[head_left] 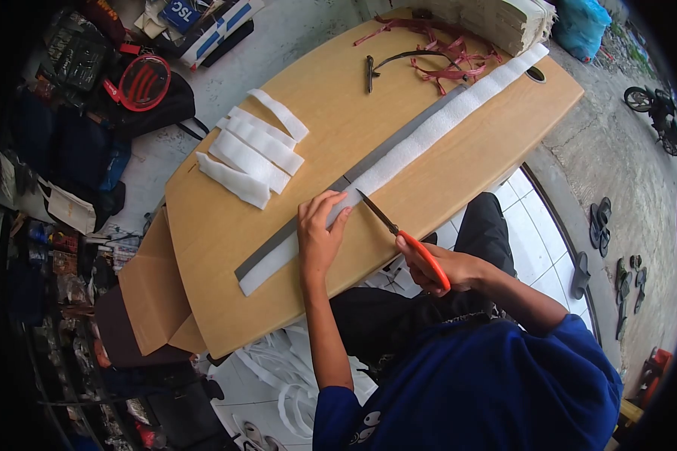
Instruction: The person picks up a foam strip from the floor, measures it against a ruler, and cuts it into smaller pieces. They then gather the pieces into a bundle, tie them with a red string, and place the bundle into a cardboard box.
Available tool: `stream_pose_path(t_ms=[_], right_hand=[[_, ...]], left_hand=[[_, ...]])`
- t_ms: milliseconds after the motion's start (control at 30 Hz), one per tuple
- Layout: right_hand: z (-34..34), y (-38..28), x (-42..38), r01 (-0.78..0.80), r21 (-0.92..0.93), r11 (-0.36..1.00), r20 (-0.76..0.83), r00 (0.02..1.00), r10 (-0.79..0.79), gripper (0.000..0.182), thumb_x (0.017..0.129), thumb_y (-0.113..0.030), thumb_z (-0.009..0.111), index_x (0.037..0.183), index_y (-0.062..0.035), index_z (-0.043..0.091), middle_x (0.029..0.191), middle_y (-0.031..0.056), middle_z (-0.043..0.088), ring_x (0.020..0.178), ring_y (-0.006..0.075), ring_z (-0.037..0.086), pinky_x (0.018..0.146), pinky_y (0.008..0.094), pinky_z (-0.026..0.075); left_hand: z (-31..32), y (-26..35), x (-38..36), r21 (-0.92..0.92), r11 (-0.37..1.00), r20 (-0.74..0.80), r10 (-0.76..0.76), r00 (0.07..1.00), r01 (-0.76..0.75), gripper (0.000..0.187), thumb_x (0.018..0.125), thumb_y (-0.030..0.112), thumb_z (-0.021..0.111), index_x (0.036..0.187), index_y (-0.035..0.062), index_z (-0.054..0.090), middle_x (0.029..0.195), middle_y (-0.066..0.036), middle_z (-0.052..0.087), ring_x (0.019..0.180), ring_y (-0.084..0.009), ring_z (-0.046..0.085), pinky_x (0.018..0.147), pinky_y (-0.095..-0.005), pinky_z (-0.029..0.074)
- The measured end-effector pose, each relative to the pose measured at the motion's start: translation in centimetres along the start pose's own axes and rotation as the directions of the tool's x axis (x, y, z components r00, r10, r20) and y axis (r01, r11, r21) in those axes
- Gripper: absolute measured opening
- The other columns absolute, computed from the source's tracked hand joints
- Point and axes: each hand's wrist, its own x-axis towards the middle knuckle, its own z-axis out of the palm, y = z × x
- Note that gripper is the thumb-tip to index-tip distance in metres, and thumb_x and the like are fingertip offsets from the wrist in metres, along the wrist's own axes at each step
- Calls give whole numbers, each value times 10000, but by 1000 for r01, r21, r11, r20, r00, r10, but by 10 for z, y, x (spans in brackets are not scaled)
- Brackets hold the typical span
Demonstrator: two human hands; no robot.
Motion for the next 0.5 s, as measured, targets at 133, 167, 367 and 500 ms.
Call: stream_pose_path(t_ms=[133,167,367,500], right_hand=[[0,-8,0,-42,-30,999,18,999,42,772,877,-772,345,1017,-25,481,491,-11,363,383,68,375,341,230,326],[-1,-9,1,-44,-33,998,19,999,44,772,877,-772,345,1017,-25,481,491,-11,363,383,68,375,341,230,326],[-1,-12,7,-63,-44,997,-5,998,63,813,861,-783,367,1065,-4,480,504,-8,375,367,67,375,335,227,331],[2,-17,8,-41,-49,998,-24,999,40,694,903,-714,378,958,-29,474,507,4,403,361,75,403,323,224,329]], left_hand=[[-2,1,1,-11,1000,5,-7,1000,7,240,840,128,690,1072,73,669,1106,-63,652,1010,-304,545,897,-395,438],[-2,1,1,-12,1000,3,-9,1000,9,240,840,128,690,1072,73,669,1106,-63,652,1010,-304,545,897,-395,438],[-1,-5,0,-20,1000,9,23,1000,-23,245,838,137,693,1074,74,670,1102,-66,657,1001,-306,549,892,-396,439],[-2,-2,0,-27,1000,14,7,1000,-7,242,834,119,696,1070,69,675,1108,-76,661,1014,-304,551,899,-384,441]])
